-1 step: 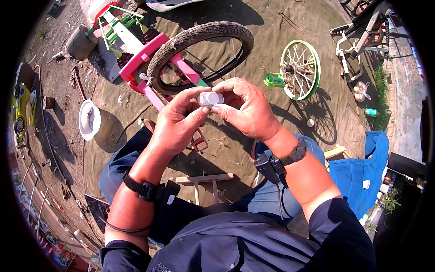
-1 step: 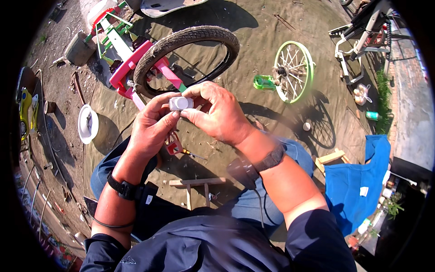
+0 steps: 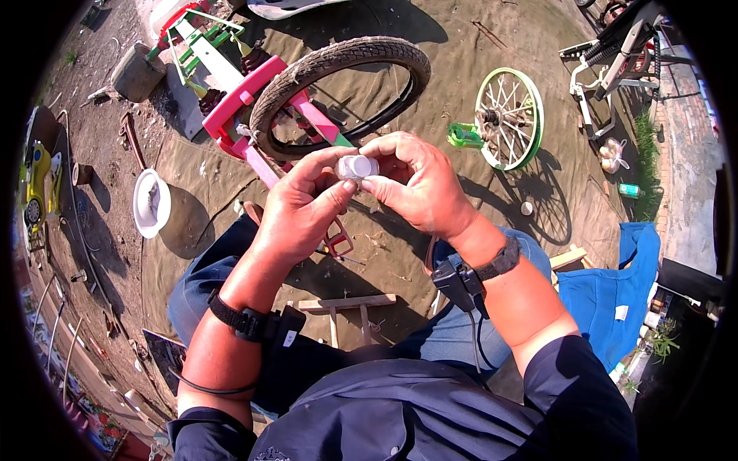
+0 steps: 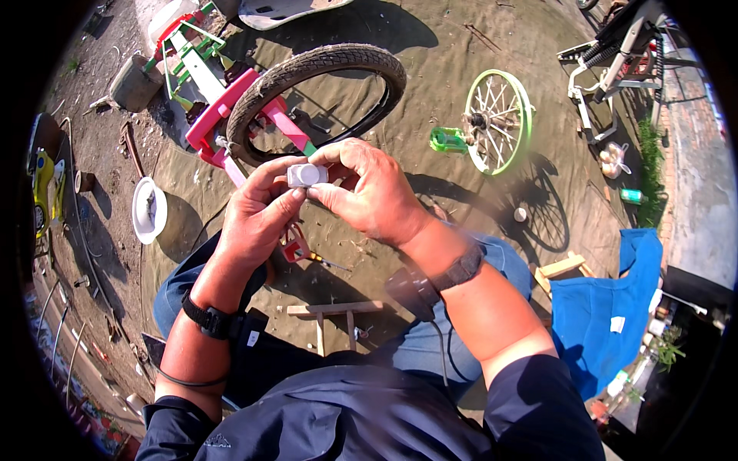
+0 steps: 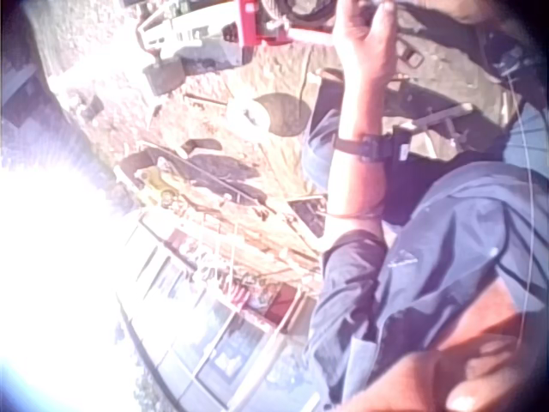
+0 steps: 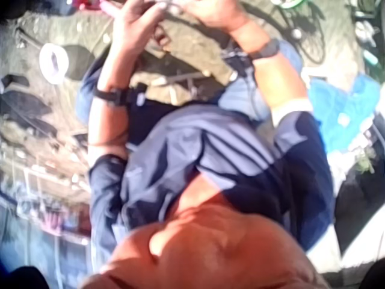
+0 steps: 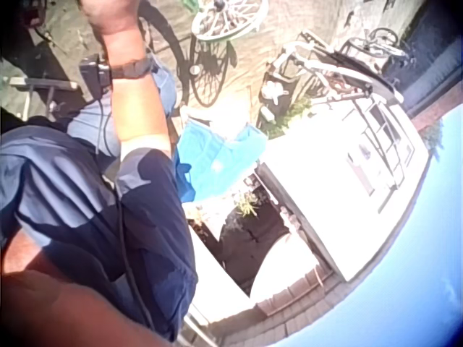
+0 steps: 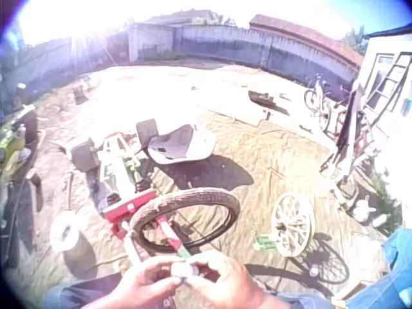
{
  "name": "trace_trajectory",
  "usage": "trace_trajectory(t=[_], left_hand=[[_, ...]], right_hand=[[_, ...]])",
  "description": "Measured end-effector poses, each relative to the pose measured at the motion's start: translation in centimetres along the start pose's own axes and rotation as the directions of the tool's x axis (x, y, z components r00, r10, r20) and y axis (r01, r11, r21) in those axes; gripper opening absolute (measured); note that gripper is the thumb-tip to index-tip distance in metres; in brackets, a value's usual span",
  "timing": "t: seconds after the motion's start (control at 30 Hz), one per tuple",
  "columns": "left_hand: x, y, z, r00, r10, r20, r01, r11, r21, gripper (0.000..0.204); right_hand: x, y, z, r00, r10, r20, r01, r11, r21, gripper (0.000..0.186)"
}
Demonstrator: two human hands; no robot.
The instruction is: The person disassembles a bicycle wheel, removes the tire, and handles a small plastic component. They then stand up, pick up a plastic bag, and walk into a house.
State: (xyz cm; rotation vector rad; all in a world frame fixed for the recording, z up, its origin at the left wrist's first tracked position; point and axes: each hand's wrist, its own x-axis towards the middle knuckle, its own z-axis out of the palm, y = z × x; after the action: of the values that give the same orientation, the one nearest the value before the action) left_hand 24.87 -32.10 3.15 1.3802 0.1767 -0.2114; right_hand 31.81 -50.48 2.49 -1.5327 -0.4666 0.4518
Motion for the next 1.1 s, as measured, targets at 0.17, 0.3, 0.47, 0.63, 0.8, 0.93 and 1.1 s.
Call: trace_trajectory(t=[0.17, 0.3, 0.47, 0.63, 0.8, 0.93, 1.1], left_hand=[[0.0, 0.0, 0.0, 1.000, 0.007, -0.013, -0.007, 1.000, -0.011, 0.038], [0.0, -0.1, 0.0, 1.000, 0.028, -0.014, -0.028, 0.999, -0.027, 0.040], [-0.1, -0.1, 0.0, 0.999, 0.024, -0.030, -0.025, 0.999, -0.021, 0.039], [-0.2, 0.0, -0.1, 0.998, 0.009, -0.055, -0.008, 1.000, 0.009, 0.040], [0.0, -0.2, -0.1, 0.998, 0.016, -0.060, -0.016, 1.000, 0.004, 0.039], [-0.1, -0.2, -0.2, 0.998, 0.022, -0.051, -0.022, 1.000, -0.004, 0.038], [-0.1, 0.3, 0.0, 0.999, 0.013, -0.045, -0.013, 1.000, 0.003, 0.037]], right_hand=[[0.0, 0.3, 0.3, 0.995, 0.088, 0.044, -0.096, 0.963, 0.252, 0.023], [0.3, -0.5, 0.0, 0.981, 0.154, 0.120, -0.180, 0.951, 0.252, 0.026], [0.5, -1.2, -0.5, 0.930, 0.295, 0.219, -0.353, 0.884, 0.306, 0.029], [0.2, -0.5, -0.9, 0.921, 0.292, 0.256, -0.371, 0.858, 0.356, 0.034], [0.2, -0.2, -1.0, 0.902, 0.327, 0.281, -0.420, 0.815, 0.400, 0.039], [0.1, -0.3, -1.1, 0.894, 0.346, 0.284, -0.438, 0.805, 0.399, 0.040], [0.1, -0.5, -1.2, 0.887, 0.362, 0.286, -0.455, 0.791, 0.408, 0.040]])
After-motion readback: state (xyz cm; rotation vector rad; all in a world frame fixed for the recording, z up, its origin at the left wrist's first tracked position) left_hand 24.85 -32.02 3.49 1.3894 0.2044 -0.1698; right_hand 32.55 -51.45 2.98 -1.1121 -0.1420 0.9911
